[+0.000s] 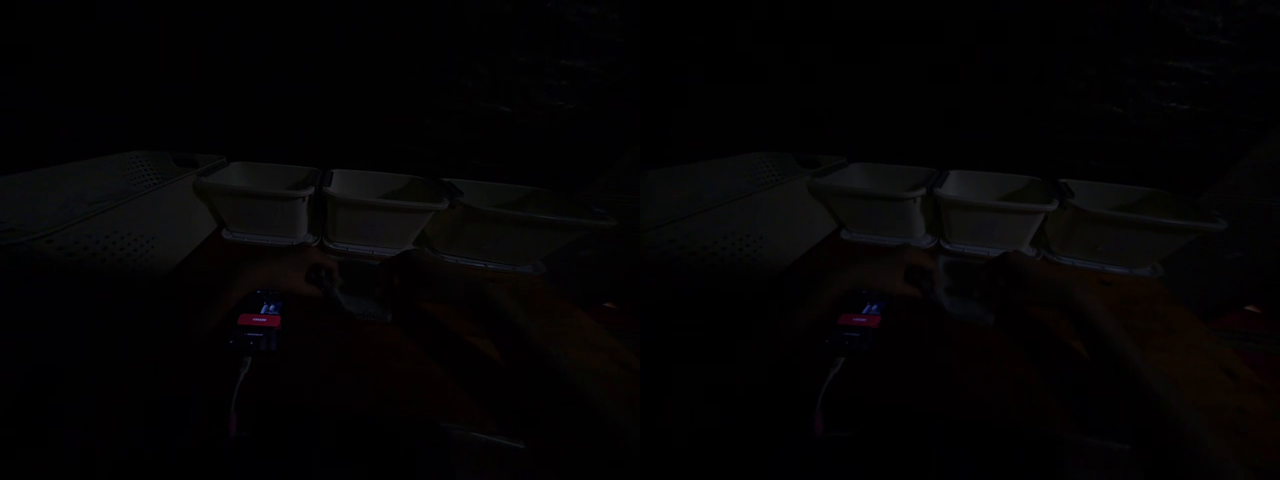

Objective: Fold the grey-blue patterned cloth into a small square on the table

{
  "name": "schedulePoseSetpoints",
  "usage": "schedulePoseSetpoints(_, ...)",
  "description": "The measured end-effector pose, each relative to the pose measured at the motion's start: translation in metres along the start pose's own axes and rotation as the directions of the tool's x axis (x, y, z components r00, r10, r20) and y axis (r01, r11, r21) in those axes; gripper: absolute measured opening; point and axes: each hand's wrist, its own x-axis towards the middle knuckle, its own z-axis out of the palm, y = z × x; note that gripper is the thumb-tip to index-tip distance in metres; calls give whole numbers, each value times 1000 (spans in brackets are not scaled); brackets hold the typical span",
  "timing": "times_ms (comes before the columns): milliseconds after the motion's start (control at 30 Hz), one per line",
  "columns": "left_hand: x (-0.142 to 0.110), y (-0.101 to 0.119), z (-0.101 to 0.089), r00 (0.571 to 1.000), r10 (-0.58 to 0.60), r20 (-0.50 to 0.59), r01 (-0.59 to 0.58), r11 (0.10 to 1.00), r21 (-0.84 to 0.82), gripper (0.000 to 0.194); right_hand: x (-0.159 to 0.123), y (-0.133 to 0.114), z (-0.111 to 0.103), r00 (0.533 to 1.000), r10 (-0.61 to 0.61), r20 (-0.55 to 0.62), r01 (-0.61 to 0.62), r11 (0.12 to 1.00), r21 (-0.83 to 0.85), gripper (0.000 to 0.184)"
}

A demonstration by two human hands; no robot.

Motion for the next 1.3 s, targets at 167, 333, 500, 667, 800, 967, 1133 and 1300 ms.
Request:
schedulePoseSetpoints(167,0,-3,0,994,-20,109,20,1000,-3,15,11,-22,29,994,73,-83,-81,991,-103,23)
schedulePoseSetpoints(333,-2,-10,0,993,-41,109,37,999,37,17,23,-45,60,997,-35,-65,14,953,-302,35)
schedulePoseSetpoints(500,-1,-18,3,997,-65,47,63,997,46,17,23,-48,67,993,54,-101,-84,939,-332,26)
schedulePoseSetpoints(667,2,-14,5,998,-58,-21,60,995,75,19,24,-41,70,977,45,-208,-74,988,-134,24)
schedulePoseSetpoints(800,5,-3,0,994,-108,-3,108,990,90,15,27,-29,78,952,120,-282,-69,981,184,28)
schedulePoseSetpoints(967,15,3,-4,992,-44,-114,60,988,142,18,34,-8,87,924,213,-318,11,816,578,32)
schedulePoseSetpoints(1133,16,-8,8,968,-37,-246,55,996,67,17,39,1,87,912,267,-312,32,711,702,26)
schedulePoseSetpoints(1300,3,-10,13,954,13,-299,66,965,253,20,39,3,87,906,275,-322,35,709,704,21)
